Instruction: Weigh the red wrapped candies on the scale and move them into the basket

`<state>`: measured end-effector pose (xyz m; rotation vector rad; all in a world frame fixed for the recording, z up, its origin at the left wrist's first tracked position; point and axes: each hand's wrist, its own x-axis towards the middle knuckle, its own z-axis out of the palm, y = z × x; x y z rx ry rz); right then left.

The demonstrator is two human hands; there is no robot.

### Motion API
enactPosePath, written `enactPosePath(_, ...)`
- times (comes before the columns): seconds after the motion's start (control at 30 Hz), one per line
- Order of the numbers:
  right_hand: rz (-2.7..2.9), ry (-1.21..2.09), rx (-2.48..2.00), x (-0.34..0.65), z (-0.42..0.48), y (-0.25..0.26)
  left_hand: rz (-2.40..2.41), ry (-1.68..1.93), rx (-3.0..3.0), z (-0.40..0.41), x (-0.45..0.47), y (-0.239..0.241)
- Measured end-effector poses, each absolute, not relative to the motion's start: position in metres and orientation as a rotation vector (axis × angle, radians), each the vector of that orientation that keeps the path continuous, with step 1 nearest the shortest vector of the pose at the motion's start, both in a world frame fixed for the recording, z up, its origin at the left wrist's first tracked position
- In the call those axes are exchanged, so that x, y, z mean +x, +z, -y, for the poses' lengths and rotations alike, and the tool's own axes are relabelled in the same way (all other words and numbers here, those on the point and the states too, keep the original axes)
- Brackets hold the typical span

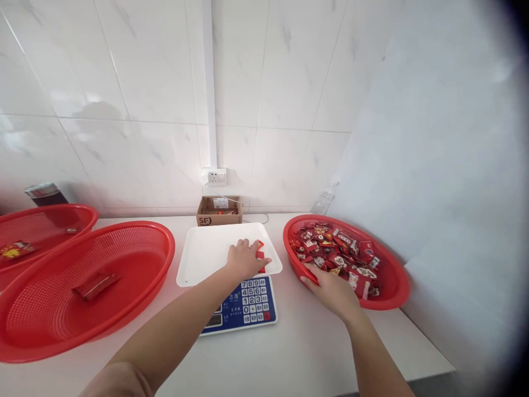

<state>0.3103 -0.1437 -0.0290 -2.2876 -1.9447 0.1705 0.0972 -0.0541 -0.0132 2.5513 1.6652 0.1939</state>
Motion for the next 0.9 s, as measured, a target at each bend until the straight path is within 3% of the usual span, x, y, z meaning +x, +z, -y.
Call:
enactPosePath(0.5,1.959,0.154,-2.28,0.308,0.145,-0.027,-1.749,0.129,2.359,0.031,0.102,-0.007)
enactPosePath(0.73,1.956,0.161,-2.263,0.308,0.146,-0.026,-1.742,0.326,2.378,0.031,0.087,-0.003)
enactPosePath(0.9,1.954,0.148,-2.242,0.309,0.146,-0.028,-1.777,0.562,2.431,0.043,0.037,0.031)
